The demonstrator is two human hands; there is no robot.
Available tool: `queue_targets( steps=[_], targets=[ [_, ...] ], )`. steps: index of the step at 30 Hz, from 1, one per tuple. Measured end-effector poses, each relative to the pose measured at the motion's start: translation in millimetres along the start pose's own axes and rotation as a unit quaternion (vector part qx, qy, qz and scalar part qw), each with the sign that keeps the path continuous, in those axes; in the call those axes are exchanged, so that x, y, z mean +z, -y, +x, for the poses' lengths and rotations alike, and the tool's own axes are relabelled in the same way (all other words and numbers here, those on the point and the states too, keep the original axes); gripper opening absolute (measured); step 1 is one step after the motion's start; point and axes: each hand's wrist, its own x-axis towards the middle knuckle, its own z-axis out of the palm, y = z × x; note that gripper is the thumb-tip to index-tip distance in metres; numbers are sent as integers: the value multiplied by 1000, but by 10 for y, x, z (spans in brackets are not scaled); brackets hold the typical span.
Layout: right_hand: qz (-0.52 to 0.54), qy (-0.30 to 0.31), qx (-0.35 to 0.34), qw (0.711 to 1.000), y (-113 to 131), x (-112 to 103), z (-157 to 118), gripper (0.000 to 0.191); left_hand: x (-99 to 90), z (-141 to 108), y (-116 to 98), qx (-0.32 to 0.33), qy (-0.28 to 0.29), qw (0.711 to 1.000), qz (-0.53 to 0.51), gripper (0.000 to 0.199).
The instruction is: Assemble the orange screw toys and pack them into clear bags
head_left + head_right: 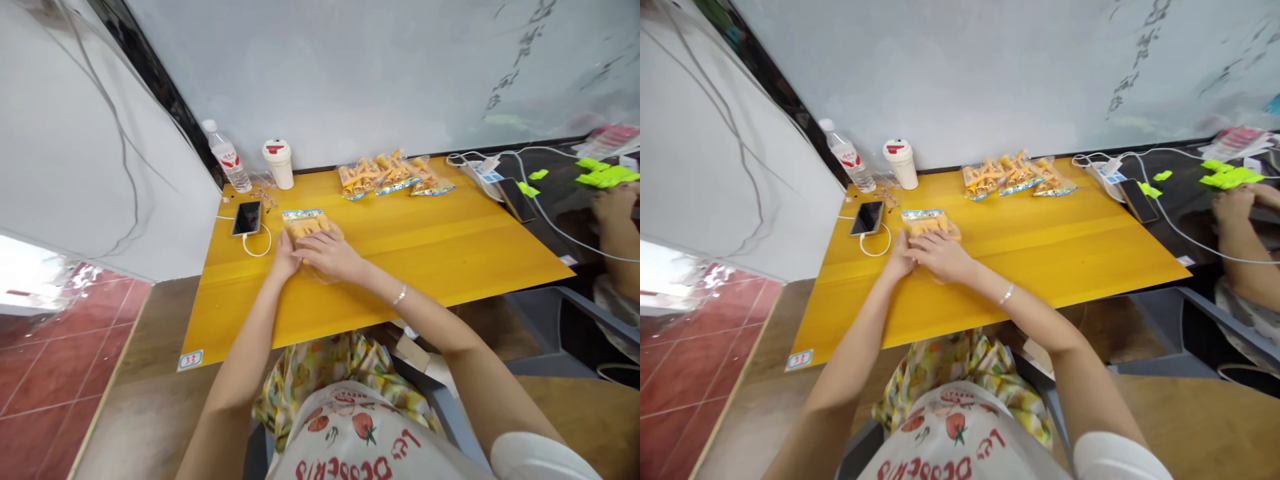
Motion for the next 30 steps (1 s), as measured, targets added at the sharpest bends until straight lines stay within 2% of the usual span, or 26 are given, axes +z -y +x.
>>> queue_targets(
  steps=[2,3,5,8,10,13,16,19,21,23,25,26,28,30],
  targets=[
    [10,-41,36,998,-141,9,-349,38,-267,-244,-17,-50,-18,996,74,98],
    [1,-54,68,996,-240,4,-521,42,-374,-354,-55,-45,-8,992,115,97],
    [-32,-47,103,993,-440,-2,-807,50,-511,-516,-176,31,54,985,164,83],
    [-33,15,34,999,-624,50,-1018,52,-531,-601,-372,150,157,958,189,49],
    [-11,34,-23,999,-645,136,-1028,42,-473,-586,-448,177,189,948,187,29],
    [49,7,-39,998,-586,318,-943,22,-372,-532,-465,138,157,967,144,25],
    [146,-70,71,984,-496,493,-820,26,-282,-464,-415,57,75,992,81,23],
    [241,-120,243,932,-434,579,-675,29,-196,-360,-352,-49,4,995,89,23],
    [329,-116,343,872,-426,582,-569,29,-151,-284,-338,-109,-10,987,116,25],
    [424,-98,399,808,-439,563,-471,29,-127,-236,-378,-133,-17,983,126,18],
    [488,-87,419,761,-460,539,-394,30,-125,-239,-469,-81,-28,986,144,11],
    [507,-83,422,747,-470,526,-365,30,-131,-257,-521,-25,-30,986,165,18],
    [539,-80,427,722,-485,492,-322,32,-151,-303,-596,116,39,968,221,36],
    [567,-78,431,698,-500,432,-288,32,-174,-304,-599,183,91,941,271,49]
  ],
)
